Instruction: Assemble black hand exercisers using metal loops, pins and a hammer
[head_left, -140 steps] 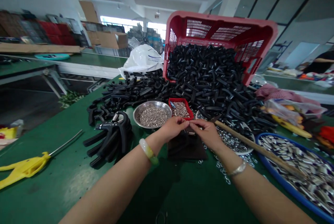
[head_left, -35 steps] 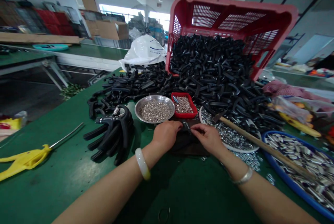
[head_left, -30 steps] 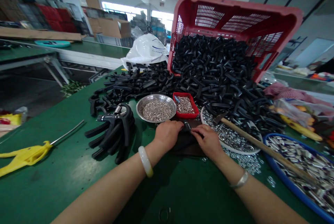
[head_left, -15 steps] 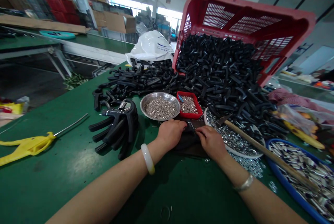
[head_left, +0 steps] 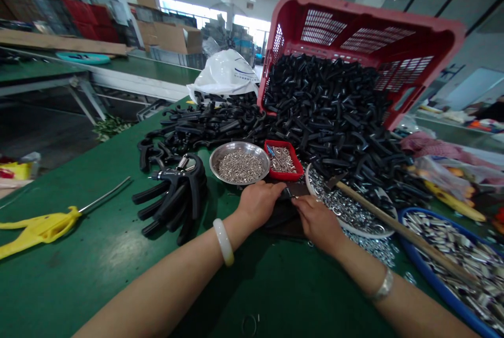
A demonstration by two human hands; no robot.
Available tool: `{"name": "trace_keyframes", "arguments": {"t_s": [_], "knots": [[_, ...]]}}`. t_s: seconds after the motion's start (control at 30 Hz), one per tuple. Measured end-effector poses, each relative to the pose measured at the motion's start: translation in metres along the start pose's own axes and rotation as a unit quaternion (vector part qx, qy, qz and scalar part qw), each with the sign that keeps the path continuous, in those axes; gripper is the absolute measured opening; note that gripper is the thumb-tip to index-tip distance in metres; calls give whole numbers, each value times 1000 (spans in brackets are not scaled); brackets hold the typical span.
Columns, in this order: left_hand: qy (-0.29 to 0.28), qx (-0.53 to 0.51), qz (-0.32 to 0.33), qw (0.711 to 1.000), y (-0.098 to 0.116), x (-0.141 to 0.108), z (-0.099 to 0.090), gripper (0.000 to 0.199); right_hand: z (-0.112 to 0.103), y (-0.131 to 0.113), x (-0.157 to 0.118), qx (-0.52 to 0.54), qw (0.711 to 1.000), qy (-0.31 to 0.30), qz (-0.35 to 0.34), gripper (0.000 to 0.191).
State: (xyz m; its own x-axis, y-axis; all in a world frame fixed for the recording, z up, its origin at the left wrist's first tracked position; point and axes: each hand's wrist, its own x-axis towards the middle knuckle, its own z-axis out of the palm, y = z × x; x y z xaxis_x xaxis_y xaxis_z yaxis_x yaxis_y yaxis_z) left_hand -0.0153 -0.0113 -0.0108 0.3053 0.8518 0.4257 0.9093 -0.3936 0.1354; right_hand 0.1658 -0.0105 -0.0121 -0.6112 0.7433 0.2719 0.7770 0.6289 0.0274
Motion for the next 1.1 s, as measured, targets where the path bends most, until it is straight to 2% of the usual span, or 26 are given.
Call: {"name": "trace_keyframes", "arguments": {"t_s": [0.1,0.2,0.3,0.47,0.7,0.93,1.1], "knots": [[1,9,42,999,6,12,4,41,2,1,-12,40,999,25,-5,34],[-29,29,94,995,10,22,8,52,8,4,-23,92,993,68,8,36],[-55,54,139,987,12,26,6,55,11,7,-29,143,984,98,29,33],[-86,98,197,972,12,27,3,56,12,11,-33,181,979,93,25,32],[-99,145,281,944,12,30,6,57,16,15,-37,207,974,83,35,34],[-122,181,317,923,16,29,0,56,15,17,-36,221,970,97,29,34],[-133,166,293,932,8,21,-1,53,11,17,-36,230,969,90,34,32]]}}
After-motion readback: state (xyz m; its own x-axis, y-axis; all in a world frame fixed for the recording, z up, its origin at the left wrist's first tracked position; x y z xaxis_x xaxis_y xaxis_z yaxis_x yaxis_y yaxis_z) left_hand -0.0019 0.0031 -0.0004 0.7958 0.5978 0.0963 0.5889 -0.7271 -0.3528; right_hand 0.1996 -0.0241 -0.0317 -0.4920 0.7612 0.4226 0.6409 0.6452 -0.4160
